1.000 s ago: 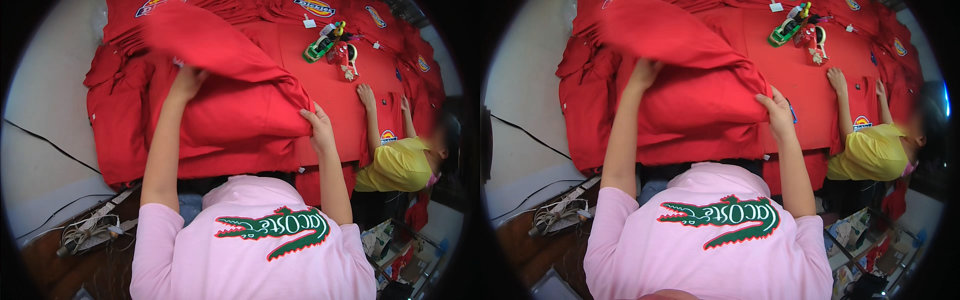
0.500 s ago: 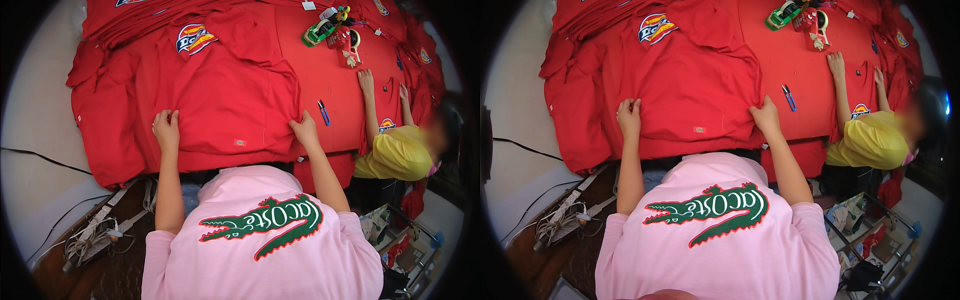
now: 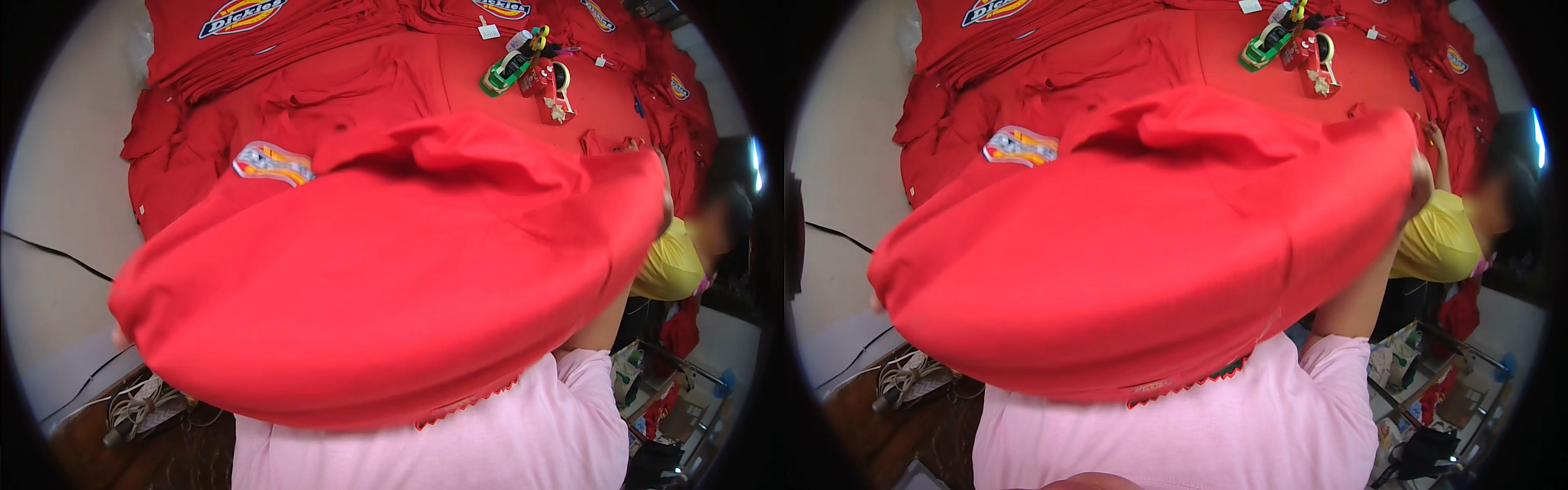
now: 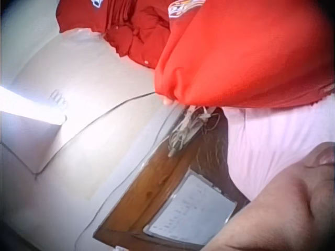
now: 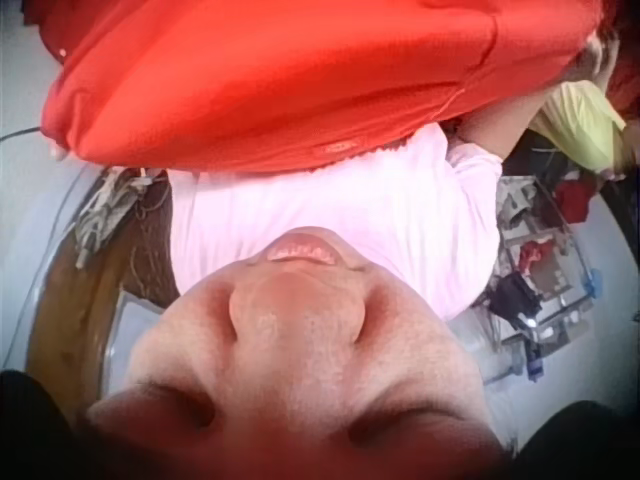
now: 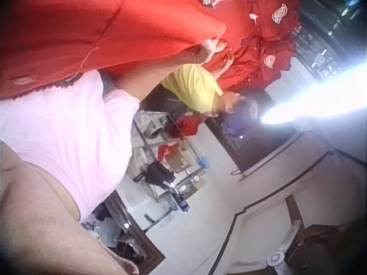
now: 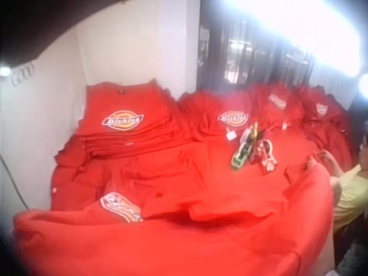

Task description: The person folds several red t-shirts one by one at a workstation, using a small blue tool to trim loose threads before each fold.

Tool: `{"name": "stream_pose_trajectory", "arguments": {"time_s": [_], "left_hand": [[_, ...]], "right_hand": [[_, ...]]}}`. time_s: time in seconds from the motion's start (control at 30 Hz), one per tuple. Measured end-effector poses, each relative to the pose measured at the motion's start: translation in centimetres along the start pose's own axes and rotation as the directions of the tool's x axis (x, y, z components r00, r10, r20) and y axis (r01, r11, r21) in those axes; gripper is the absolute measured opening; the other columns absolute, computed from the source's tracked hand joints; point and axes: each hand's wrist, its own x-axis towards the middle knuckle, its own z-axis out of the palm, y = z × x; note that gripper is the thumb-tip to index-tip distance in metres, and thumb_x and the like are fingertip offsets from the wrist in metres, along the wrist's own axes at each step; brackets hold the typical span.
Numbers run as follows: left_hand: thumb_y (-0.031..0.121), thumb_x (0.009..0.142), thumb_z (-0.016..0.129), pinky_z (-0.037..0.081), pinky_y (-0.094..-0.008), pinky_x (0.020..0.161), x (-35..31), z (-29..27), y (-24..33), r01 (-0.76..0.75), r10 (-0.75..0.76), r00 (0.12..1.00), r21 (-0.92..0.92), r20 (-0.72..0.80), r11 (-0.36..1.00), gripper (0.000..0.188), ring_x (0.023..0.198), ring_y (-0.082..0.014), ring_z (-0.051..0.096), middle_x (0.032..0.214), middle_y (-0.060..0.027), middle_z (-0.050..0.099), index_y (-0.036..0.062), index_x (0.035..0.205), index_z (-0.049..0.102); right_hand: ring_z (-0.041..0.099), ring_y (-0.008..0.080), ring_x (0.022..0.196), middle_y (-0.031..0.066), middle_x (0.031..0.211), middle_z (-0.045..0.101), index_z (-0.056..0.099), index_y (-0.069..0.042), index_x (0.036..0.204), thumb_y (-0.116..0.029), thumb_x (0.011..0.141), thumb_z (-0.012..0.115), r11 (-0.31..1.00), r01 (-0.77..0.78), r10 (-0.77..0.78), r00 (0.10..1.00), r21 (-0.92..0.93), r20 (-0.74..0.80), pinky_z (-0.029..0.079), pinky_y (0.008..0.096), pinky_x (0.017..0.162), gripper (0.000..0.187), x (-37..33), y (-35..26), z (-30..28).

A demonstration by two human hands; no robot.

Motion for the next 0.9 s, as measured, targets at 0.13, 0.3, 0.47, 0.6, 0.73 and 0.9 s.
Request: {"name": "stream_pose_trajectory", "arguments": {"time_s": [0.13,0.3,0.47,0.6,0.73,0.9], "left_hand": [[0.027,0.106,0.056,0.045,-0.0465,0.113,7.6,-3.2,-3.3,0.052,-0.068,0.882,-0.046,-0.466,0.998,0.044,0.129,-0.0317,0.061,0.136,-0.0219,0.065,-0.006,0.136,0.06],[0.036,0.108,0.054,0.044,-0.0533,0.114,9.6,4.9,0.8,-0.251,0.4,0.721,0.325,-0.566,0.912,0.055,0.13,-0.0374,0.059,0.141,-0.0239,0.061,-0.0098,0.138,0.056],[0.039,0.108,0.052,0.043,-0.054,0.114,4.2,2.0,1.3,-0.192,0.418,0.662,0.399,-0.622,0.897,0.056,0.134,-0.0373,0.057,0.144,-0.0233,0.058,-0.0064,0.141,0.055],[0.038,0.106,0.058,0.045,-0.0478,0.114,-4.8,-6.1,-4.6,0.21,0.066,0.663,0.27,-0.746,0.94,0.052,0.132,-0.0313,0.059,0.142,-0.0183,0.062,-0.0027,0.139,0.059],[0.031,0.105,0.064,0.053,-0.0368,0.101,-12.6,-11.1,-11.5,0.563,-0.267,0.553,0.118,-0.789,0.818,0.033,0.112,-0.0196,0.067,0.123,-0.0111,0.071,0.0032,0.122,0.068],[0.03,0.103,0.068,0.049,-0.0293,0.081,-17.8,-16.4,-15.4,0.823,-0.262,0.523,0.399,-0.811,0.405,0.026,0.082,-0.0127,0.062,0.086,0.0006,0.068,0.0075,0.09,0.064]], "right_hand": [[0.066,0.0212,0.119,0.0124,0.128,0.069,0.063,0.004,0.127,-0.01,0.107,0.048,0.99,-0.06,0.065,0.997,0.131,-0.033,0.048,0.0358,0.109,0.029,8.7,3.3,-0.6],[0.062,0.0251,0.129,0.0155,0.136,0.067,0.062,0.005,0.129,-0.011,0.108,0.046,0.96,0.166,-0.194,0.975,0.224,0.111,0.043,0.0405,0.116,0.031,12.6,-2.4,0.3],[0.065,0.021,0.121,0.0134,0.13,0.069,0.062,0.006,0.132,-0.013,0.109,0.046,0.972,0.209,-0.227,0.954,0.106,0.198,0.047,0.036,0.111,0.034,8.2,-1.0,2.9],[0.066,0.0163,0.115,0.0102,0.126,0.069,0.061,0.004,0.133,-0.015,0.106,0.06,0.848,-0.077,-0.195,0.875,-0.524,-0.444,0.05,0.0319,0.106,0.033,3.5,8.5,1.2],[0.066,0.0116,0.109,0.0075,0.12,0.071,0.062,0.002,0.129,-0.011,0.103,0.067,0.899,-0.28,0.124,0.9,-0.337,-0.417,0.053,0.0283,0.097,0.03,-2.2,18.7,-2.5],[0.063,0.0094,0.091,0.0054,0.102,0.071,0.062,0.002,0.127,-0.016,0.094,0.078,0.565,-0.495,0.175,0.854,-0.66,-0.49,0.052,0.0261,0.085,0.041,-7.5,27.8,-8.2]]}}
